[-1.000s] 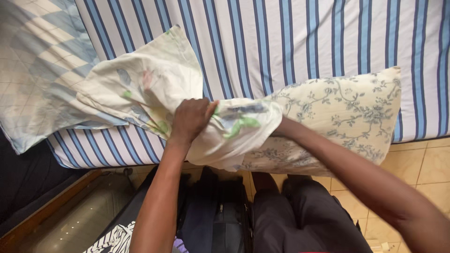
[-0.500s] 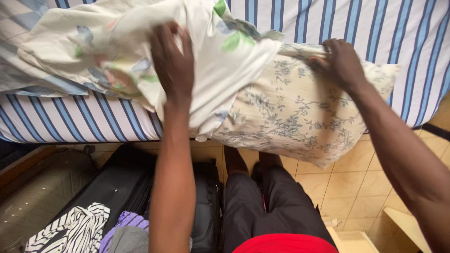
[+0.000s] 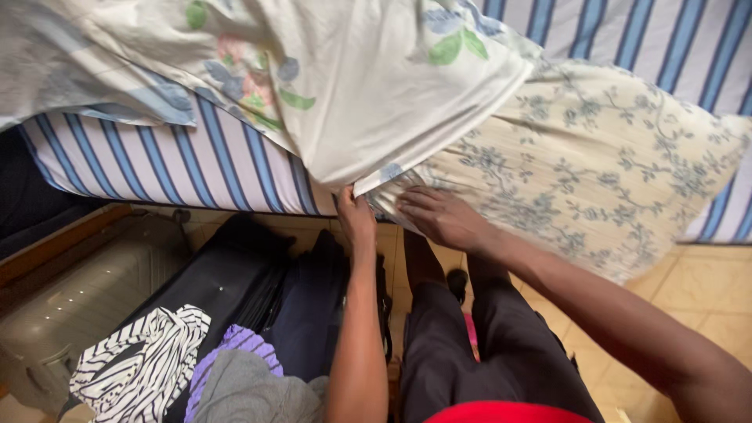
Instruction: The person inserts a pillow into a floral-patterned pillowcase on a bed. They align the corners, push the pillow inside, and smooth the fabric to fit the case. The person then places the finished pillow on the bed next to another pillow.
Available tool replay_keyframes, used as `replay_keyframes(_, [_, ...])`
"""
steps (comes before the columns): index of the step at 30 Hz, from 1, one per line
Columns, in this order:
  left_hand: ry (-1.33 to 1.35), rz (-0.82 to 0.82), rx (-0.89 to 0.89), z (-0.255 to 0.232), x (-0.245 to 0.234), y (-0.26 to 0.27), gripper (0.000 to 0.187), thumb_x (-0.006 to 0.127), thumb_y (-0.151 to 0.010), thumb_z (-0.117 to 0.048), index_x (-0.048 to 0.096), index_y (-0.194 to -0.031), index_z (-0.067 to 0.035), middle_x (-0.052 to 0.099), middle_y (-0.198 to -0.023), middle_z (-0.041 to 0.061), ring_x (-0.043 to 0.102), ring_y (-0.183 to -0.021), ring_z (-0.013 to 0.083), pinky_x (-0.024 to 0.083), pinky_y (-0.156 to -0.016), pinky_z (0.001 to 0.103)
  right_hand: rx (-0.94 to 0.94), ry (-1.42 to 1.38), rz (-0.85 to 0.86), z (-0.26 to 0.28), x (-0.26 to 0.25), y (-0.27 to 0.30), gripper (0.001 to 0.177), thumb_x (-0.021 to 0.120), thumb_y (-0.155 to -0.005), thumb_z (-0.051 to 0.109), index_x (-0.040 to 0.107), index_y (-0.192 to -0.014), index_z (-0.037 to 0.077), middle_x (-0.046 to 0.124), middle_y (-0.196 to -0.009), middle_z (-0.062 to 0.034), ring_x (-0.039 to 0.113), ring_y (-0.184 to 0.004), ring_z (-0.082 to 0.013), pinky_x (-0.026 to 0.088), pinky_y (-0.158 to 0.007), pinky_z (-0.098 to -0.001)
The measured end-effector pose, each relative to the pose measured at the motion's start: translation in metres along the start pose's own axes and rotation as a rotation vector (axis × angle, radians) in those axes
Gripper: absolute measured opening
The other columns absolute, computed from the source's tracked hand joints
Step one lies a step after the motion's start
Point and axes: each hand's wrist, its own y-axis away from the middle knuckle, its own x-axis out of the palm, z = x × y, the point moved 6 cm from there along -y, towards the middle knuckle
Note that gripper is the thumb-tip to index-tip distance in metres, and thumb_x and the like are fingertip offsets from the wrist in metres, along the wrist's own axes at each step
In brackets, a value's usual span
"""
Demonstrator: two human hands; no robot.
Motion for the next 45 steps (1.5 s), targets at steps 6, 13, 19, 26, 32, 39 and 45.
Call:
replay_keyframes(6, [-0.057,0.201,0.277,-0.06,-0.03,0.059,0.017,0.056,-0.106,-0.013,0.067,-0.103,0.0,0.068,-0.079,0.008,0.064,-0.066,0.0163,0.052,-0.059,0.038,0.455,-0.122,0.401,-0.025,0.061,-0.045,0.023,0.061,-0.107,0.025,0.07,-0.125,0.012,0.075,-0.119,-0.0112,0.071,-0.111,-0.0233,0.059,-0.1,-0.0374])
replay_keyframes(13, [0.066,0.157,0.749,-0.153,-0.045,0.105,0.017,0.062,-0.105,-0.016,0.065,-0.096,-0.002,0.068,-0.078,0.013,0.068,-0.071,0.0243,0.053,-0.062,0.038,0.396,-0.141,0.295,-0.039,0.047,-0.083,0.035,0.061,-0.105,0.03,0.064,-0.131,0.007,0.065,-0.129,-0.0164,0.061,-0.12,-0.0294,0.05,-0.105,-0.042])
replay_keyframes(19, [0.086,0.339,0.694,-0.175,-0.026,0.15,0.03,0.054,-0.107,-0.022,0.067,-0.114,0.004,0.068,-0.07,0.013,0.065,-0.053,0.0186,0.051,-0.043,0.032,0.4,-0.148,0.172,-0.028,0.04,-0.092,0.045,0.06,-0.103,0.034,0.059,-0.136,0.003,0.057,-0.137,-0.021,0.052,-0.127,-0.0347,0.043,-0.109,-0.046])
replay_keyframes(26, [0.103,0.633,0.568,-0.183,-0.038,0.175,0.035,0.055,-0.109,-0.038,0.075,-0.103,-0.01,0.066,-0.068,0.012,0.066,-0.06,0.0279,0.05,-0.058,0.039,0.448,-0.213,0.046,-0.024,0.036,-0.06,0.058,0.06,-0.1,0.038,0.053,-0.142,-0.001,0.047,-0.147,-0.0262,0.042,-0.135,-0.0408,0.034,-0.114,-0.0506])
replay_keyframes(32, [-0.102,0.502,0.319,-0.131,-0.079,0.135,0.042,0.061,-0.101,-0.036,0.066,-0.087,0.003,0.063,-0.07,0.024,0.062,-0.065,0.0429,0.049,-0.06,0.047,0.387,-0.264,-0.123,-0.06,-0.028,-0.047,0.07,0.059,-0.098,0.043,0.047,-0.147,-0.005,0.039,-0.155,-0.0308,0.033,-0.142,-0.046,0.026,-0.118,-0.0546])
replay_keyframes(39, [-0.543,0.471,0.458,-0.067,-0.029,0.139,0.064,0.071,-0.093,-0.041,0.048,-0.129,0.005,0.062,-0.106,0.028,0.066,-0.094,0.0435,0.057,-0.08,0.049,0.279,0.062,-0.023,-0.115,-0.042,-0.065,0.048,0.058,-0.1,0.032,0.059,-0.135,0.0,0.059,-0.138,-0.0238,0.05,-0.132,-0.043,0.037,-0.113,-0.0544])
replay_keyframes(45, [-0.55,0.041,0.819,-0.116,0.024,0.082,0.084,0.077,-0.092,-0.024,0.029,-0.153,0.008,0.051,-0.129,0.031,0.062,-0.109,0.0433,0.058,-0.086,0.045,0.287,-0.166,-0.193,-0.143,-0.027,-0.067,0.036,0.059,-0.1,0.021,0.063,-0.125,-0.005,0.069,-0.114,-0.0263,0.067,-0.101,-0.0446,0.054,-0.085,-0.0519])
